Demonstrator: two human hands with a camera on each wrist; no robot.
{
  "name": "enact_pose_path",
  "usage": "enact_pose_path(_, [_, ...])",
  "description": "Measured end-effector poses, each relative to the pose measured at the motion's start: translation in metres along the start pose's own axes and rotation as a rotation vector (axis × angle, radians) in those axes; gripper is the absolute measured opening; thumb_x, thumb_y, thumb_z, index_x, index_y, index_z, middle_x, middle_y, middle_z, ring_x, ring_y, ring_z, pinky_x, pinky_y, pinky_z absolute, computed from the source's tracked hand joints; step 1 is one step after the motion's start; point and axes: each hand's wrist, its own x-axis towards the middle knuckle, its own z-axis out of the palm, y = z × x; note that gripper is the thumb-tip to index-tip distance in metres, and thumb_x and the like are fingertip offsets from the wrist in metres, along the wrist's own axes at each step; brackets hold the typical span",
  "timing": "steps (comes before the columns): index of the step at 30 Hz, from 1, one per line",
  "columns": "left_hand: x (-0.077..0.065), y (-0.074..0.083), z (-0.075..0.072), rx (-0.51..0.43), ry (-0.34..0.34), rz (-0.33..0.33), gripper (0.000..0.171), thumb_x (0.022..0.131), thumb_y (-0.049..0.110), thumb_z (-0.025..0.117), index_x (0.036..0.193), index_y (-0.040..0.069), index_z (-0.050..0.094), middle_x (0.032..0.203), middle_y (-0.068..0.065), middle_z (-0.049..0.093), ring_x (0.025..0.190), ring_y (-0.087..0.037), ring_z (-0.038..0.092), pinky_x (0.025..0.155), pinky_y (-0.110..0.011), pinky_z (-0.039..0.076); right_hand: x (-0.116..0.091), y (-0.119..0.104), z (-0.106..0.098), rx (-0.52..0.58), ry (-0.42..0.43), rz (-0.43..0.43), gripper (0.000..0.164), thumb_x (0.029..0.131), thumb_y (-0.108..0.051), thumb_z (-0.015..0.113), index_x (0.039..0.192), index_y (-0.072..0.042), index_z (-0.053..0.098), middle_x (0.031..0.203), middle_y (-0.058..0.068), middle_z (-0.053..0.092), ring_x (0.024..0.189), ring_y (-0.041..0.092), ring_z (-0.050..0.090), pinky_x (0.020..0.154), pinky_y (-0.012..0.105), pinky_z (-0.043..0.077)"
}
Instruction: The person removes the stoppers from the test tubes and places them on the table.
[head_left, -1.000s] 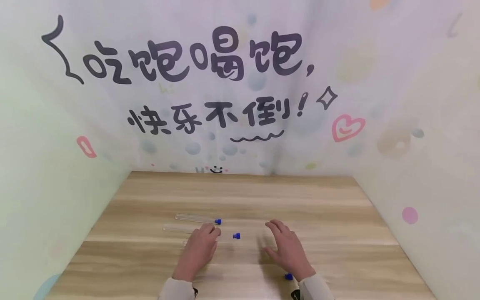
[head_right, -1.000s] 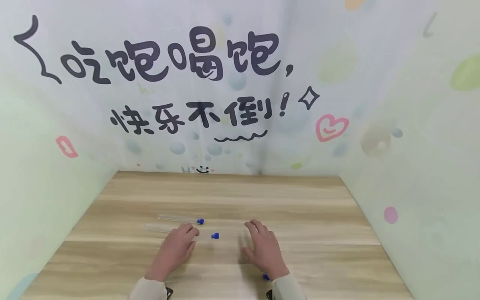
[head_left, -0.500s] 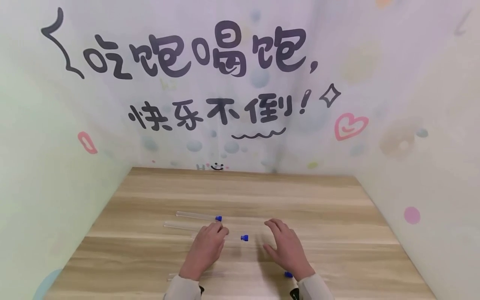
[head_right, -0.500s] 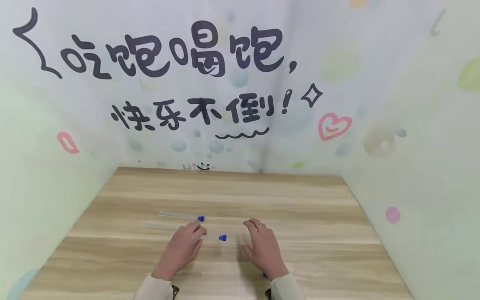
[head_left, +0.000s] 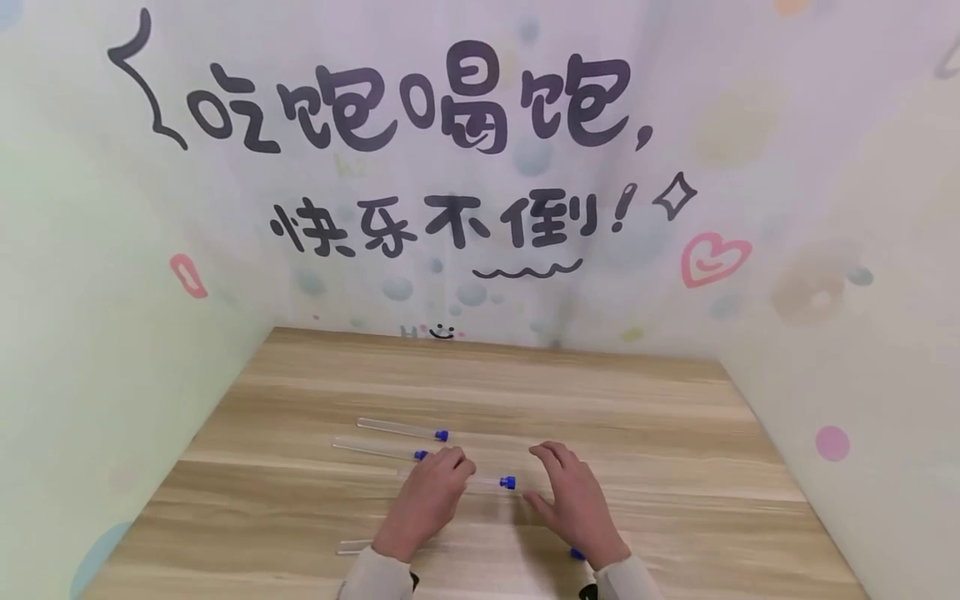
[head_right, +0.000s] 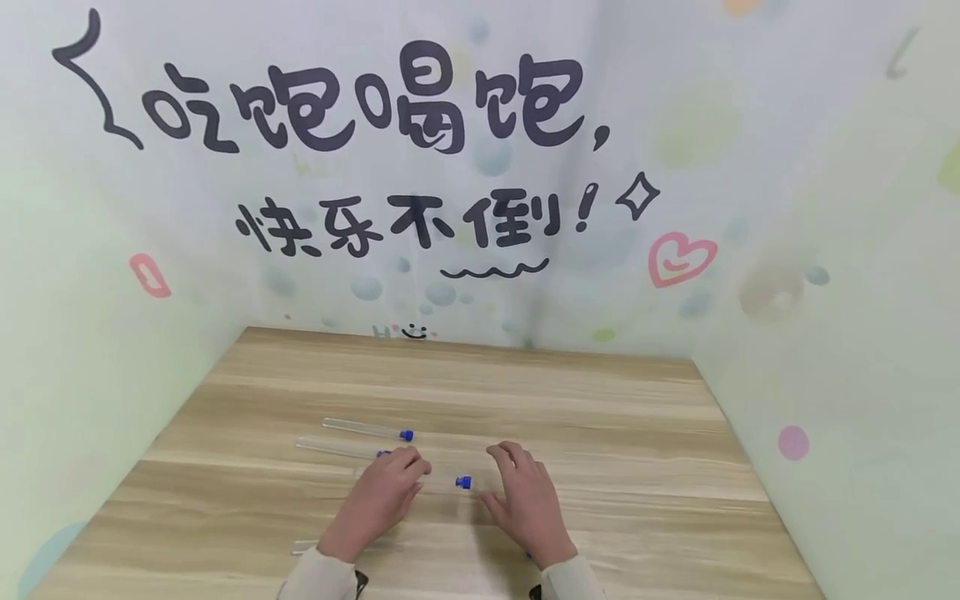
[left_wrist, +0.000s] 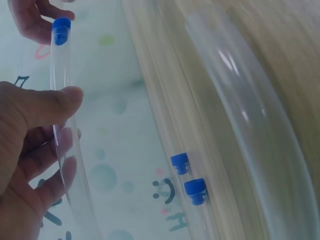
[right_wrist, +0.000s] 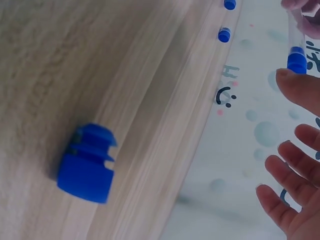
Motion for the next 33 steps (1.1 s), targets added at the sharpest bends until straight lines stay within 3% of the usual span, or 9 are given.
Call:
enact_pose_path(10, [0.004, 0.01, 0.001, -0.004, -0.007, 0.012, 0.018, 0.073, 0.006, 0.077, 0.083, 0.014, 0.065, 0.079, 0.006, 0.056, 0.072, -0.009, 0.054, 0.061, -0.023, 0.043, 0.001, 0.0, 0.003, 0.05, 0.039, -0.085, 0.062, 0.059, -0.025, 0.09, 0.112, -0.007, 0.061, 0.104, 0.003, 0.062, 0.093, 0.019, 0.062, 0.077, 0.034, 0.052])
enact_pose_path(14, [0.007, 0.013, 0.0, 0.0, 0.006, 0.027, 0.019, 0.073, 0.006, 0.078, 0.083, 0.014, 0.064, 0.08, 0.005, 0.056, 0.072, -0.009, 0.054, 0.06, -0.022, 0.043, 0.002, 0.0, 0.003, 0.073, 0.022, -0.074, 0.061, 0.06, -0.023, 0.089, 0.111, -0.008, 0.061, 0.102, 0.002, 0.061, 0.091, 0.018, 0.062, 0.076, 0.032, 0.053])
enact_pose_path(20, [0.008, 0.016, -0.002, 0.004, -0.039, 0.021, 0.015, 0.076, 0.008, 0.076, 0.085, 0.014, 0.066, 0.081, 0.005, 0.057, 0.074, -0.009, 0.055, 0.062, -0.021, 0.044, 0.0, -0.004, 0.002, 0.123, -0.027, -0.03, 0.044, 0.064, -0.016, 0.087, 0.1, -0.01, 0.062, 0.088, -0.001, 0.061, 0.078, 0.01, 0.06, 0.066, 0.024, 0.051])
enact_pose_path(28, [0.006, 0.018, -0.002, -0.001, -0.06, 0.018, 0.011, 0.078, 0.011, 0.074, 0.085, 0.014, 0.066, 0.083, 0.005, 0.057, 0.076, -0.009, 0.055, 0.065, -0.022, 0.045, -0.002, -0.007, 0.003, 0.167, 0.024, -0.058, 0.037, 0.061, -0.012, 0.088, 0.085, -0.013, 0.06, 0.079, -0.005, 0.058, 0.071, 0.005, 0.057, 0.062, 0.02, 0.049])
enact_pose_path(33, [0.008, 0.018, -0.004, -0.026, -0.07, 0.016, 0.009, 0.08, 0.01, 0.073, 0.086, 0.014, 0.066, 0.083, 0.005, 0.057, 0.076, -0.008, 0.054, 0.065, -0.021, 0.045, -0.001, -0.008, 0.002, 0.204, -0.011, -0.055, 0.033, 0.062, -0.007, 0.086, 0.081, -0.014, 0.06, 0.077, -0.007, 0.057, 0.07, 0.006, 0.059, 0.062, 0.019, 0.05])
